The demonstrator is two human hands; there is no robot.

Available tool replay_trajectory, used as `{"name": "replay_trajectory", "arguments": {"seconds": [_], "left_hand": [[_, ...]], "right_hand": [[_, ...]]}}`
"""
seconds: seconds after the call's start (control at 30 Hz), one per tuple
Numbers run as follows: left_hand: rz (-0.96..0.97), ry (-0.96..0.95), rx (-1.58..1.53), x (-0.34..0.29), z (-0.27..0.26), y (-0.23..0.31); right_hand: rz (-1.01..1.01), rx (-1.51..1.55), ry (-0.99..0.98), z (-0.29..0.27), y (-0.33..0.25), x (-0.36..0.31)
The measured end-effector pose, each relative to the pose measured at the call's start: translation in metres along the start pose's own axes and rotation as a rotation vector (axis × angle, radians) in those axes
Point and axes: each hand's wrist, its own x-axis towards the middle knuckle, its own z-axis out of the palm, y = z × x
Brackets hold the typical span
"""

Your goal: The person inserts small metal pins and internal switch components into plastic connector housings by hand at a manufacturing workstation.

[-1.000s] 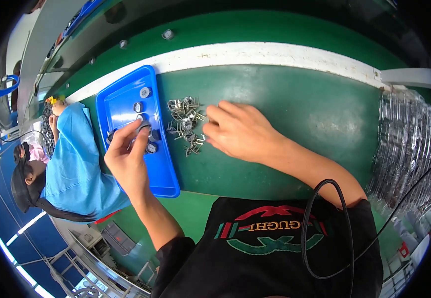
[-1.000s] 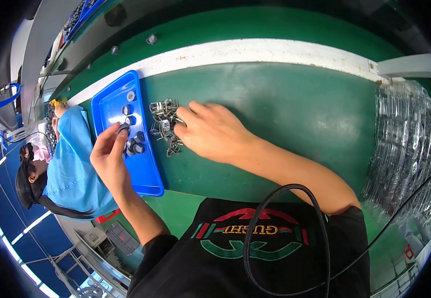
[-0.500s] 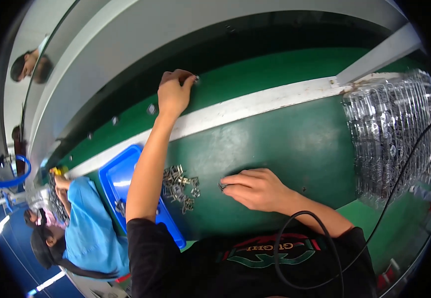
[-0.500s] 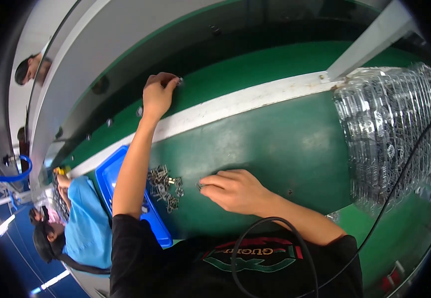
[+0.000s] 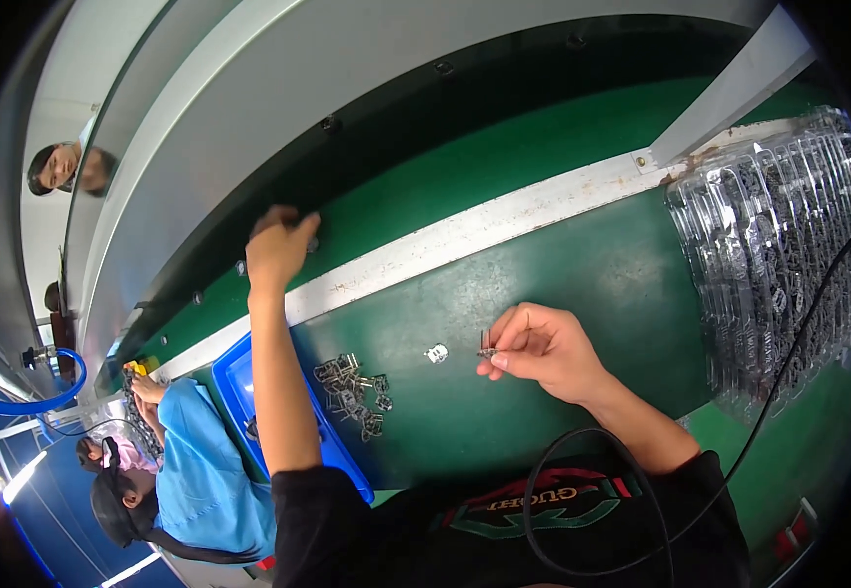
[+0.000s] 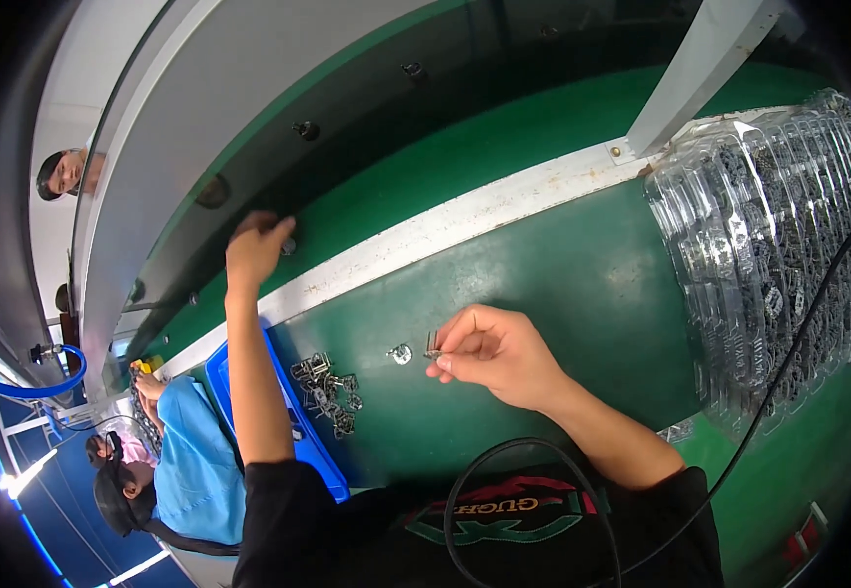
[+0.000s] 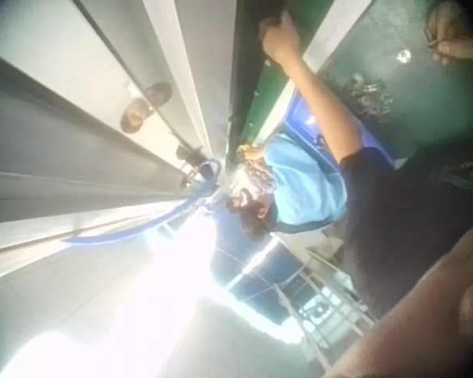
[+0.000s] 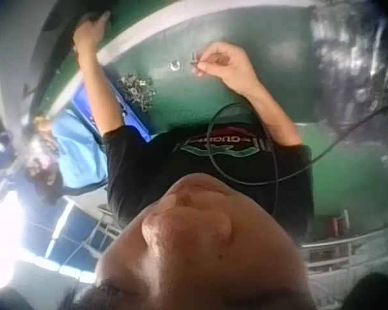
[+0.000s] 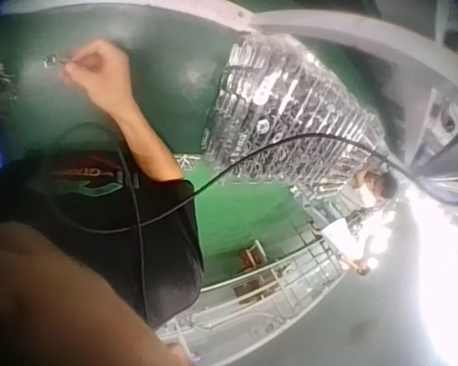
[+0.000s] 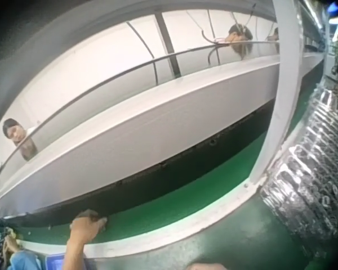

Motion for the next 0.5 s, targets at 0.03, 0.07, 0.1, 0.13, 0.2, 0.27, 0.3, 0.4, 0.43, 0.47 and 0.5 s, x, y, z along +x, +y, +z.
{"name": "replay_trajectory", "arguments": {"seconds": [0.03,0.07,0.1,0.13,0.2,0.27,0.3,0.4,0.43,0.47,0.5], "left_hand": [[-0.006,-0.130,-0.008,-0.018,-0.008,-0.007],[-0.016,-0.128,0.000,-0.026,-0.007,-0.011],[0.039,-0.047,-0.053,-0.036,-0.003,-0.013],[0.094,0.032,-0.106,-0.047,-0.001,-0.014],[0.052,0.036,-0.298,-0.068,-0.005,0.002],[-0.034,-0.026,-0.765,-0.092,-0.014,0.030],[-0.034,-0.037,-0.762,-0.108,-0.014,0.043],[0.008,-0.014,-1.396,-0.163,-0.014,0.079],[-0.009,-0.010,-1.422,-0.178,-0.014,0.089],[-0.016,-0.043,-1.458,-0.190,-0.012,0.095],[-0.049,-0.042,-1.489,-0.197,-0.015,0.108]], "right_hand": [[0.009,0.039,-0.030,0.001,-0.001,-0.001],[0.015,0.046,-0.039,0.003,-0.003,-0.001],[0.000,0.092,-0.079,0.005,-0.003,-0.002],[-0.015,0.139,-0.118,0.007,-0.003,-0.002],[-0.004,0.158,-0.119,0.010,-0.003,-0.003],[-0.005,0.179,-0.108,0.007,-0.003,-0.002],[-0.008,0.211,-0.112,0.006,-0.003,-0.002],[0.022,0.274,-0.080,0.012,-0.008,-0.006],[0.042,0.288,-0.045,0.015,-0.012,-0.007],[0.028,0.253,-0.065,0.017,-0.014,-0.007],[0.035,0.252,-0.059,0.018,-0.013,-0.007]]}}
